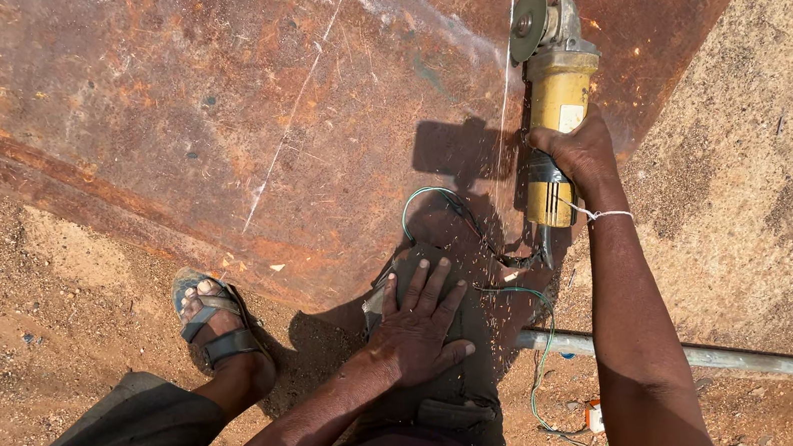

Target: The person uses an angle grinder to cut along a marked white line on a large, rusted metal sheet placed on the ground outdoors.

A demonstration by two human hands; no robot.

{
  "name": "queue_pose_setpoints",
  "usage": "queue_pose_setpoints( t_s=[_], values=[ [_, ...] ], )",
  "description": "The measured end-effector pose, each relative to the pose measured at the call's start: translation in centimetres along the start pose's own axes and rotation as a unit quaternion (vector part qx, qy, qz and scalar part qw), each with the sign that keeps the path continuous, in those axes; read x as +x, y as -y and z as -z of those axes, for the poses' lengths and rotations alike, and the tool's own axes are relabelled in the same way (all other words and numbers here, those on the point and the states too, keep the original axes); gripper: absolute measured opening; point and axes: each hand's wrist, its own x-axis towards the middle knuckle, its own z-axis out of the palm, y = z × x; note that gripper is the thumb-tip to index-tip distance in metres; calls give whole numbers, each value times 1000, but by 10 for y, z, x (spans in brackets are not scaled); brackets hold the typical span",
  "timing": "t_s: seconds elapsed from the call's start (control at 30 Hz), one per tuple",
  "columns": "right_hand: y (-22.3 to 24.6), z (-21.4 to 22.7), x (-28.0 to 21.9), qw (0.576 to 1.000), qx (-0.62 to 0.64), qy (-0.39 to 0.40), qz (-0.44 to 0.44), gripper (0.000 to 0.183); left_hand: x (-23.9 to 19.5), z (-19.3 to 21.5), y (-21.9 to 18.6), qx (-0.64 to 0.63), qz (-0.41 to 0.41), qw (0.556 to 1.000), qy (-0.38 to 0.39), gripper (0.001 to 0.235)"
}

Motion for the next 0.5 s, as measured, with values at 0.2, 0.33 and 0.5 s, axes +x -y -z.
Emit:
queue_pose_setpoints(
  t_s=[0.2, 0.33, 0.5],
  values=[
    [-3, 1, -3, 999, 7, 11, 33, 77, -2, -3, 1, 5, -33, 998, -56, 93],
    [-3, 0, -7, 1000, 6, 10, 15, 78, -1, -5, 1, 1, -10, 1000, -26, 93],
    [-2, -1, -8, 1000, -14, 5, 7, 77, 0, -5, 1, 15, -13, 999, -44, 94]
  ],
)
